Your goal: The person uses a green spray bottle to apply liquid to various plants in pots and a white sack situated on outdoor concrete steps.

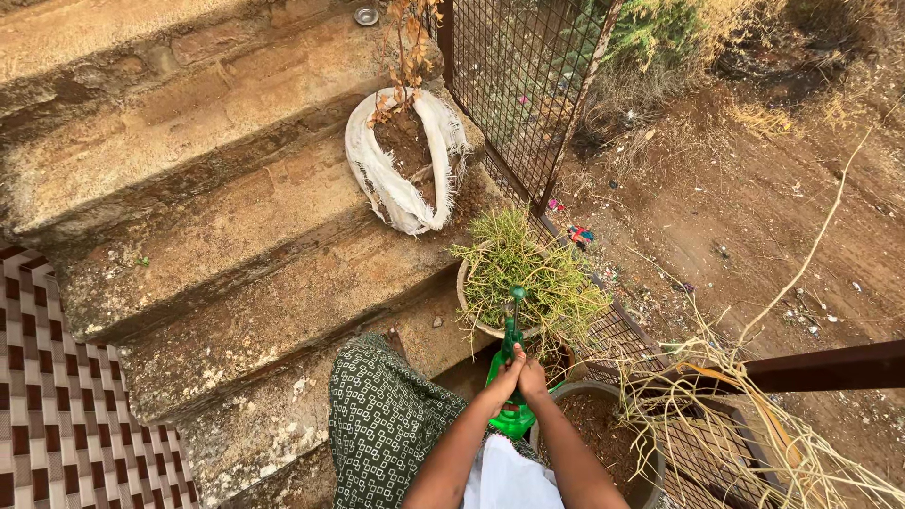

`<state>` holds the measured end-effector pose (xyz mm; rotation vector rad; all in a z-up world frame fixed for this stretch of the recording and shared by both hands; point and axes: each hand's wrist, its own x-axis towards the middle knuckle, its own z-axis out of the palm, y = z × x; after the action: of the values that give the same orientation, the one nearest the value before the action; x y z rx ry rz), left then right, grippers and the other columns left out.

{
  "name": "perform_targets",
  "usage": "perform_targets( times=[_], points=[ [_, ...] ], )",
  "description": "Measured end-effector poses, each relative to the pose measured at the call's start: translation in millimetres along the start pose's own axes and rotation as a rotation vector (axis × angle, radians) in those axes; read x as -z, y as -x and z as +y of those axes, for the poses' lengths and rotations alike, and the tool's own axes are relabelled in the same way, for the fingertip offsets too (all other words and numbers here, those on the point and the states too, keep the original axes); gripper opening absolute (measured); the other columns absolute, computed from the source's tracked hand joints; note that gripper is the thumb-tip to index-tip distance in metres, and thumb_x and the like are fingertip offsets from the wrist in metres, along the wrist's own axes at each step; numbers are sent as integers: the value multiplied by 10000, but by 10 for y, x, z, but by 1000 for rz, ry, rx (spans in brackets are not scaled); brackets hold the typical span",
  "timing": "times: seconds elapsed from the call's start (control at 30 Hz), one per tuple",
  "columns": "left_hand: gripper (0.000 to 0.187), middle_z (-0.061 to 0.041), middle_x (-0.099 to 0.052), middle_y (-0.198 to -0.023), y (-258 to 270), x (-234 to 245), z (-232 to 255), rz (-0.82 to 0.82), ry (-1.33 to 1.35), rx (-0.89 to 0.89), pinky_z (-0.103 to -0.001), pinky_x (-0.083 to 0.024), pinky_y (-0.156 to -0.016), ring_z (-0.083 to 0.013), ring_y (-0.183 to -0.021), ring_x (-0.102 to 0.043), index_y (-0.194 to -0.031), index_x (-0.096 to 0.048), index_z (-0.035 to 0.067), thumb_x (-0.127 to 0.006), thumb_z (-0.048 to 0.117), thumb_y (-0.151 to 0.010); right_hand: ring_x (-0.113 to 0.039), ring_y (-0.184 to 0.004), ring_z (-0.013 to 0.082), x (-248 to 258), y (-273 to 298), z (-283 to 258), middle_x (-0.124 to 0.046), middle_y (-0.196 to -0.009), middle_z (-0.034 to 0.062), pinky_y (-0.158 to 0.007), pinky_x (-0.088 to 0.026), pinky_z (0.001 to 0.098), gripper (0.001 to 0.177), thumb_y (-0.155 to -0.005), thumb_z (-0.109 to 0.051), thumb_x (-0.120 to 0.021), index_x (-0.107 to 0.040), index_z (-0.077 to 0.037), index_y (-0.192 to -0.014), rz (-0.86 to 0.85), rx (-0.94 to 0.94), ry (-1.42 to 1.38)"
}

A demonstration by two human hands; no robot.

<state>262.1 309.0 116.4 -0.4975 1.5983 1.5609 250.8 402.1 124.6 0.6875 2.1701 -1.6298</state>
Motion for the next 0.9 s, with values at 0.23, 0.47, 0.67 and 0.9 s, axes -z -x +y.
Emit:
perform_targets(
  times=[0.23,0.47,0.67,0.9],
  points=[
    [1184,-97,-387,-1595,4,51,-121,4,33,53,-474,-578,-864,-308,-1324,-503,-1608,-181,222,-439,963,-722,-713,-769,261,-59,38,97,-776,-853,151,-757,-556,395,747,-947,-700,-497,-750,0,-884,-63,-41,-80],
    [1143,-101,-505,-1492,23,50,-192,9,33,64,-486,-585,-842,-310,-1187,-611,-1559,-274,230,-473,959,-701,-706,-803,251,-68,77,157,-773,-914,137,-766,-554,392,727,-930,-703,-494,-746,-21,-948,-108,-121,-109],
    [1119,-87,-490,-1480,16,34,-246,6,52,54,-468,-582,-807,-302,-1178,-603,-1561,-266,256,-461,959,-713,-707,-825,251,-73,107,192,-769,-939,135,-783,-557,408,717,-932,-699,-511,-741,-21,-972,-115,-142,-145],
    [1121,-100,-569,-1432,6,-6,-273,10,30,47,-435,-593,-740,-263,-1059,-668,-1527,-322,223,-440,980,-709,-692,-807,252,-35,147,223,-762,-926,144,-772,-554,406,688,-927,-686,-536,-729,-27,-947,-118,-148,-246]
  ],
)
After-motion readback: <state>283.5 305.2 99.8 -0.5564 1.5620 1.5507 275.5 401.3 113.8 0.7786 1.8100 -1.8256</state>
